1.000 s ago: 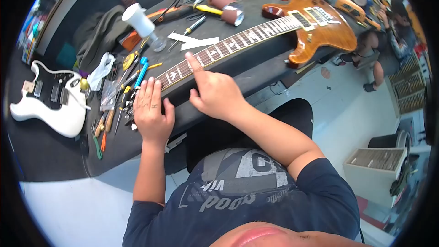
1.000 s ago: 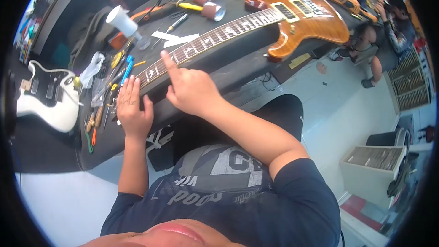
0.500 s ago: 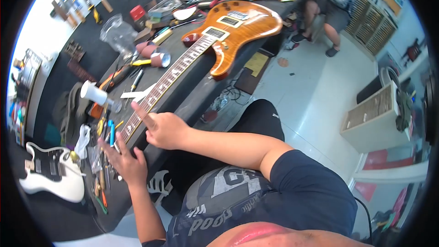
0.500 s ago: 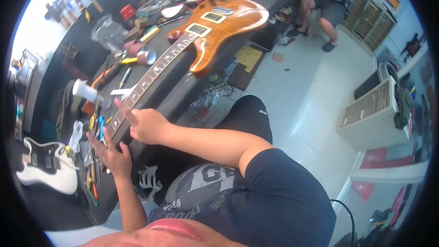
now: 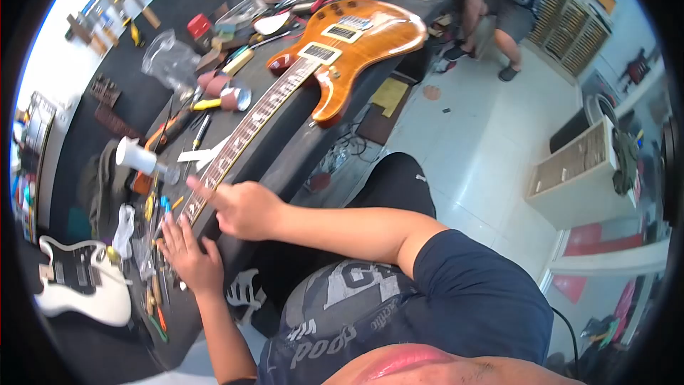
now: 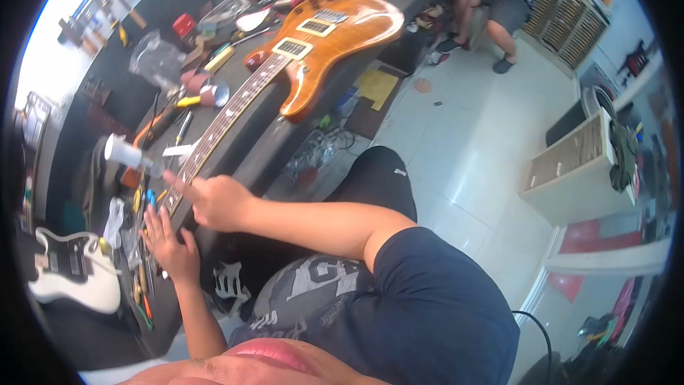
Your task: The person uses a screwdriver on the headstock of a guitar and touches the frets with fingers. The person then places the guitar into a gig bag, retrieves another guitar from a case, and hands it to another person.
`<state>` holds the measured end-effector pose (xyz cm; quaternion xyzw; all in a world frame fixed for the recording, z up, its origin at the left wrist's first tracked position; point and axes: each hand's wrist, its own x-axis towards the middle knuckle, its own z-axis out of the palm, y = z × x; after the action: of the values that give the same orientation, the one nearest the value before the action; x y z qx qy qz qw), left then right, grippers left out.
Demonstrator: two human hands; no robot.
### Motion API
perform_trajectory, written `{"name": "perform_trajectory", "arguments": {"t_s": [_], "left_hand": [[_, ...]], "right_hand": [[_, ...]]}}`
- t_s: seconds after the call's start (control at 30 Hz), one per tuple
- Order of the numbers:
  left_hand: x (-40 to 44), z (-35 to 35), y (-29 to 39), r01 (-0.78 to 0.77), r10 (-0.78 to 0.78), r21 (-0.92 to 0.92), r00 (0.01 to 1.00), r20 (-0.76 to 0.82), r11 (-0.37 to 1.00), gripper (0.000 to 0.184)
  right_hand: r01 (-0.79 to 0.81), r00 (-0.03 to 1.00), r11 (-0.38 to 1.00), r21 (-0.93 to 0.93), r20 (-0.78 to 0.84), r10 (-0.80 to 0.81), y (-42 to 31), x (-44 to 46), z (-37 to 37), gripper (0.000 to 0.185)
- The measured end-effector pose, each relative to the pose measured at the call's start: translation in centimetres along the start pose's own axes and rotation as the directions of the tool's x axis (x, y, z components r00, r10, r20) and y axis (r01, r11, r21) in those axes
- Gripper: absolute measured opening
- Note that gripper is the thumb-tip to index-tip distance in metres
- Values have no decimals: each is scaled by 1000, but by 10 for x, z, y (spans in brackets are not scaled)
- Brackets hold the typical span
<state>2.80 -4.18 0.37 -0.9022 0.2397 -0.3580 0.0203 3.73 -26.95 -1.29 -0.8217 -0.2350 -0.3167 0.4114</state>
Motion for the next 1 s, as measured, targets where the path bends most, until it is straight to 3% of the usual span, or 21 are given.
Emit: {"name": "perform_trajectory", "arguments": {"t_s": [0.07,0.17,0.27,0.37,0.47,0.57,0.67,0.77,0.8,0.9,0.97,1.0], "left_hand": [[0,-4,-1,-4,3,24,999,41,1000,67],[-2,-3,1,21,-23,-54,999,-34,998,69],[-3,-2,2,35,-51,-141,993,-109,989,74],[-3,-3,-3,-10,9,24,999,33,1000,80],[6,-12,12,10,-7,24,993,-114,1000,80],[-1,-2,5,-16,4,-108,994,-112,994,78],[-10,3,-8,-9,7,20,992,127,1000,78],[-2,-11,23,62,-74,102,990,117,993,76],[1,-19,42,98,-96,-27,993,65,995,72],[3,-29,80,-117,64,-382,987,-150,917,64],[3,-26,95,-69,44,-774,998,-53,629,59],[8,-29,101,28,14,-831,999,43,555,50]], "right_hand": [[26,995,996,83,-101,-18,1,0,4,100],[36,997,992,-121,76,-27,10,-3,14,100],[1,997,1000,-29,83,2,1,3,1,97],[38,994,998,59,-104,-32,5,-3,9,97],[50,996,990,-131,83,-39,9,-6,8,96],[30,999,997,-77,38,-27,-2,-2,-2,94],[9,998,999,48,-68,-6,2,-4,4,90],[15,992,993,-119,124,0,-1,-3,-7,85],[22,992,993,-120,129,-7,1,-5,-6,83],[-8,998,1000,-9,67,8,-3,-16,-18,75],[-47,993,968,248,120,17,-1,-28,-51,73],[-64,990,958,279,140,26,0,-36,-72,68]]}}
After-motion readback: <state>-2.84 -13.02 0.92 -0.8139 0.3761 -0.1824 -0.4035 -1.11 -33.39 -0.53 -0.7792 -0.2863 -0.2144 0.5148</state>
